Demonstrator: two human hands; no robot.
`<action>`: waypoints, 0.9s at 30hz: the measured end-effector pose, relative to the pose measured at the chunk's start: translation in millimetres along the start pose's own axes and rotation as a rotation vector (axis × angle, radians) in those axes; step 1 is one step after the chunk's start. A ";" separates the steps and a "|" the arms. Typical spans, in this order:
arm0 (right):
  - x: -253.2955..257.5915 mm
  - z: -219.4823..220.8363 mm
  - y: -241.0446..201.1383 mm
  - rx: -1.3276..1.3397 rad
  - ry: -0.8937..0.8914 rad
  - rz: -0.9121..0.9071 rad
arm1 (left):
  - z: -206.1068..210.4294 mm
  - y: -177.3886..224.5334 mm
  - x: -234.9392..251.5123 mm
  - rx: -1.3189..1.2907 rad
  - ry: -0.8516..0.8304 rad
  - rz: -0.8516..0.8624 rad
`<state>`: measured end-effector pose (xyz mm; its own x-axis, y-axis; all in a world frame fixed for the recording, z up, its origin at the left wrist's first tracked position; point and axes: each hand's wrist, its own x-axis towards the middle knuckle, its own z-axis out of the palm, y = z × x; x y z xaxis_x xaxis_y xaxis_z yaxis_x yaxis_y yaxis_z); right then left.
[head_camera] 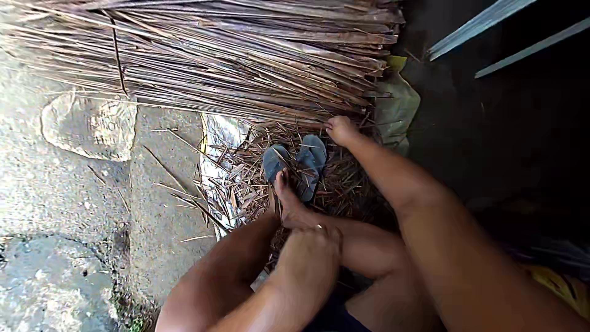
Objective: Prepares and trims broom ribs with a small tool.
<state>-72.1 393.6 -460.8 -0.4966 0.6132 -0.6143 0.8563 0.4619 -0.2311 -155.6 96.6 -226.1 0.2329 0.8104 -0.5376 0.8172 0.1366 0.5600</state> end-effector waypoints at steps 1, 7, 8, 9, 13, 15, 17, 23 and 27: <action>21.0 17.5 -8.7 -0.012 0.015 0.022 | 1.2 -0.3 -4.5 0.009 0.174 0.076; 68.4 64.8 -18.0 -0.119 0.001 0.214 | -15.8 -9.1 -15.6 -0.049 0.140 0.065; 70.2 62.7 -18.6 -0.142 -0.007 0.209 | -20.0 -9.2 -15.2 -0.069 0.084 0.058; 72.2 59.8 -18.7 -0.170 -0.018 0.197 | -24.3 -9.4 -14.4 -0.093 0.042 0.061; 66.6 39.7 -14.1 -0.252 -0.041 0.022 | -31.4 -18.0 -8.7 -0.194 0.031 0.101; 52.3 10.8 -15.1 -0.278 -0.046 -0.084 | -35.2 -28.2 -5.1 -0.207 0.092 0.060; 27.0 -33.7 -16.3 -0.268 -0.001 -0.202 | -44.3 -39.7 -2.3 -0.234 0.164 -0.016; -131.3 -166.9 -11.2 -0.112 0.294 -0.560 | -65.2 -67.5 -4.9 -0.996 0.806 -0.161; -263.2 -219.5 6.6 -0.165 0.630 -0.740 | -86.3 -87.1 -8.3 -1.908 1.282 -0.221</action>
<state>33.1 375.9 -135.0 -0.9250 0.3407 0.1681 0.2925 0.9211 -0.2571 -274.1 127.2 -216.0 -0.7223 0.4240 -0.5464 -0.6601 -0.1870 0.7275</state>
